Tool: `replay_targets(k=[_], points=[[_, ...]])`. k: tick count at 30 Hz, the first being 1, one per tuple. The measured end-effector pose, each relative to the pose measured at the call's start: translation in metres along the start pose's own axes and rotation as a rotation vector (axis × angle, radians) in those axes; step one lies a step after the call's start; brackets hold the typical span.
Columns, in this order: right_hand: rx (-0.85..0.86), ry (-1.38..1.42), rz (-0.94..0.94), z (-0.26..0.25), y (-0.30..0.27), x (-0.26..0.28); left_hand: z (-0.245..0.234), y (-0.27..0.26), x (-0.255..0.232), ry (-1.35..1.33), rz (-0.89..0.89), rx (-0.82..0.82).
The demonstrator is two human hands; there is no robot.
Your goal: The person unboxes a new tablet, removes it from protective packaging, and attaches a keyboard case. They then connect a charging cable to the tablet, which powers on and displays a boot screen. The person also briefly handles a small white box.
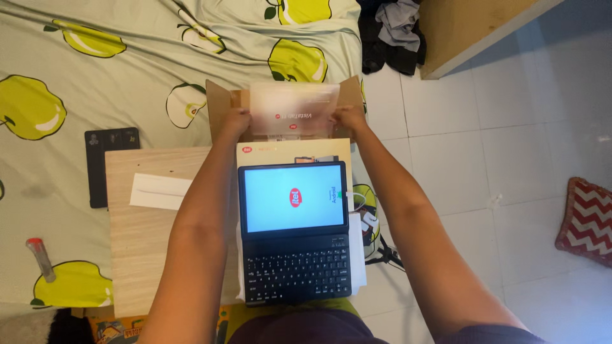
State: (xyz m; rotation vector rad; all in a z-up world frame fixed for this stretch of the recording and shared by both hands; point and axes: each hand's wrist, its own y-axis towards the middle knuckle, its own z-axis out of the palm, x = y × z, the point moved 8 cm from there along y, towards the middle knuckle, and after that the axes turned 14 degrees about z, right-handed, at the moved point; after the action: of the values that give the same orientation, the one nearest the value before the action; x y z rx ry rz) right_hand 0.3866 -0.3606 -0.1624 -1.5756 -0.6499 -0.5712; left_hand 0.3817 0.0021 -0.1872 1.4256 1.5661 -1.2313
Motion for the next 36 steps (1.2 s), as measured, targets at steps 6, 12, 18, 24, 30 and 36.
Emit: replay_targets(k=[6,12,18,24,30,36], points=[[0.151,0.163,0.045,0.012,0.018,-0.011,0.003,0.006,0.017,0.051,-0.161,0.079],[0.135,0.447,-0.079,-0.012,-0.016,0.006,-0.036,-0.051,-0.084,-0.371,0.166,-0.253],[0.007,0.397,-0.401,-0.053,-0.184,0.018,-0.058,-0.181,-0.180,-0.466,0.435,-0.171],[-0.023,0.438,-0.432,-0.056,-0.290,-0.040,-0.061,-0.269,-0.154,-0.505,0.407,-0.262],[-0.136,0.377,-0.262,-0.052,-0.298,-0.122,-0.038,-0.292,-0.077,-0.379,0.010,-0.294],[-0.173,0.224,-0.147,-0.034,-0.275,-0.169,-0.021,-0.300,-0.047,-0.230,-0.065,-0.278]])
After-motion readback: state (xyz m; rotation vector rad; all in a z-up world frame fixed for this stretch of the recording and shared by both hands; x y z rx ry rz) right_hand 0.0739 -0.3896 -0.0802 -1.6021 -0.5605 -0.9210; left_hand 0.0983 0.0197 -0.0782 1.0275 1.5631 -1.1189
